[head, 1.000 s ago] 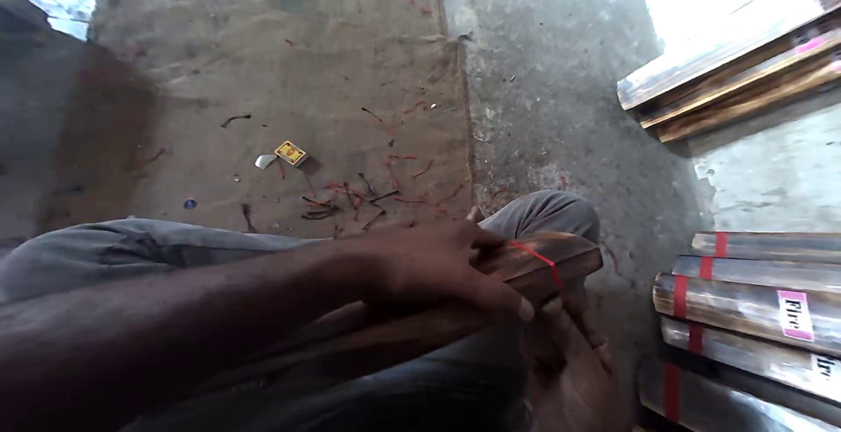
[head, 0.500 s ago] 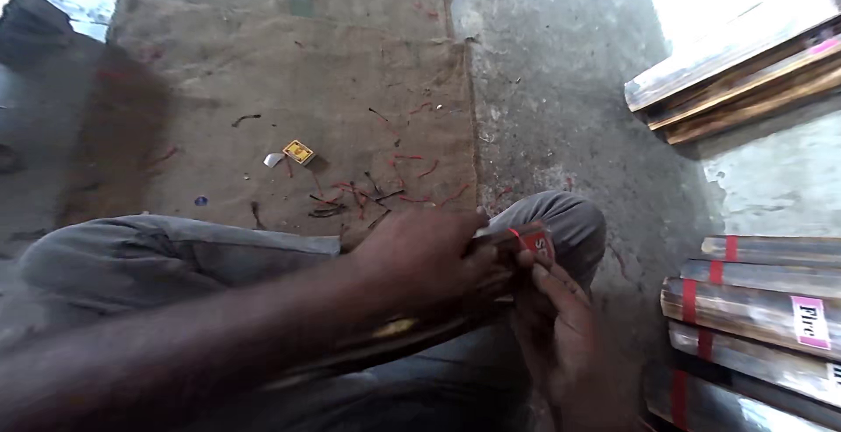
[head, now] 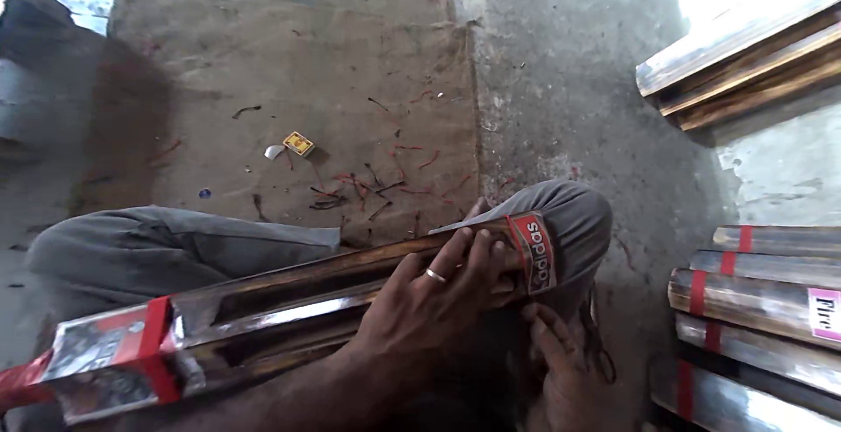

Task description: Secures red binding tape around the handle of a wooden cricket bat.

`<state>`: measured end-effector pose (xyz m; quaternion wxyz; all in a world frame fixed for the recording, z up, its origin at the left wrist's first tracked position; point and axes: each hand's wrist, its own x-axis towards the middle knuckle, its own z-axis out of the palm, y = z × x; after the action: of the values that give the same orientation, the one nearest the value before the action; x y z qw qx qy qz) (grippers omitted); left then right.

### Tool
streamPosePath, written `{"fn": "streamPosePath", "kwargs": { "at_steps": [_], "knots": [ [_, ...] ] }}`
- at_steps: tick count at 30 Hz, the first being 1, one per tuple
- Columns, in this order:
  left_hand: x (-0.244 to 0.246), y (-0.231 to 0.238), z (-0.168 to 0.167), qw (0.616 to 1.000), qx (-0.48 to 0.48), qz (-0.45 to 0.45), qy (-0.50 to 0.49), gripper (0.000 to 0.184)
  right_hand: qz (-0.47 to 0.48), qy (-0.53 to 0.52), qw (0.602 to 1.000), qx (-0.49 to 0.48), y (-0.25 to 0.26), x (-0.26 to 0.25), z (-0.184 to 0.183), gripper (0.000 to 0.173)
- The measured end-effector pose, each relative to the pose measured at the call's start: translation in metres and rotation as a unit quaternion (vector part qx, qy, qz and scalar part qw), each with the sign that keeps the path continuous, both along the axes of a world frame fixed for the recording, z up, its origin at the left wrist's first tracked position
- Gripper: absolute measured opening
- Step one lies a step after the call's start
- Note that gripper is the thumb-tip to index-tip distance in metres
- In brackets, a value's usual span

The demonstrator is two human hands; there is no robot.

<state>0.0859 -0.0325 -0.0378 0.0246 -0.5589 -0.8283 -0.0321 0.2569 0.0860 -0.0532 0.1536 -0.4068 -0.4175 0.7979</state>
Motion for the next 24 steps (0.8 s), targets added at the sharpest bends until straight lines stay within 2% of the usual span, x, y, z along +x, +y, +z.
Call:
{"fn": "streamPosePath", "kwargs": {
  "at_steps": [5, 9, 15, 18, 21, 24],
  "knots": [
    [0.001, 0.000, -0.001, 1.000, 0.006, -0.008, 0.006, 0.064, -0.016, 0.086, 0.995, -0.057, -0.005, 0.011, -0.020, 0.022],
    [0.000, 0.003, 0.004, 0.999, 0.008, -0.023, -0.029, 0.058, -0.005, 0.081, 0.992, -0.093, -0.008, 0.014, -0.027, 0.022],
    [-0.004, 0.006, 0.008, 0.997, -0.006, -0.039, -0.060, 0.063, -0.018, 0.065, 0.990, -0.127, -0.005, 0.010, -0.030, 0.022],
    [-0.009, 0.008, 0.009, 0.996, -0.023, -0.037, -0.081, 0.066, -0.020, 0.072, 0.989, -0.125, -0.006, 0.008, -0.030, 0.021],
    [-0.022, 0.010, 0.017, 0.989, 0.003, -0.033, -0.142, 0.066, -0.004, 0.084, 0.993, -0.083, -0.006, 0.004, -0.027, 0.019],
    [-0.042, 0.015, 0.037, 0.976, -0.029, -0.023, -0.217, 0.079, 0.014, 0.098, 0.995, -0.022, -0.003, -0.005, -0.012, 0.017]
  ]
}}
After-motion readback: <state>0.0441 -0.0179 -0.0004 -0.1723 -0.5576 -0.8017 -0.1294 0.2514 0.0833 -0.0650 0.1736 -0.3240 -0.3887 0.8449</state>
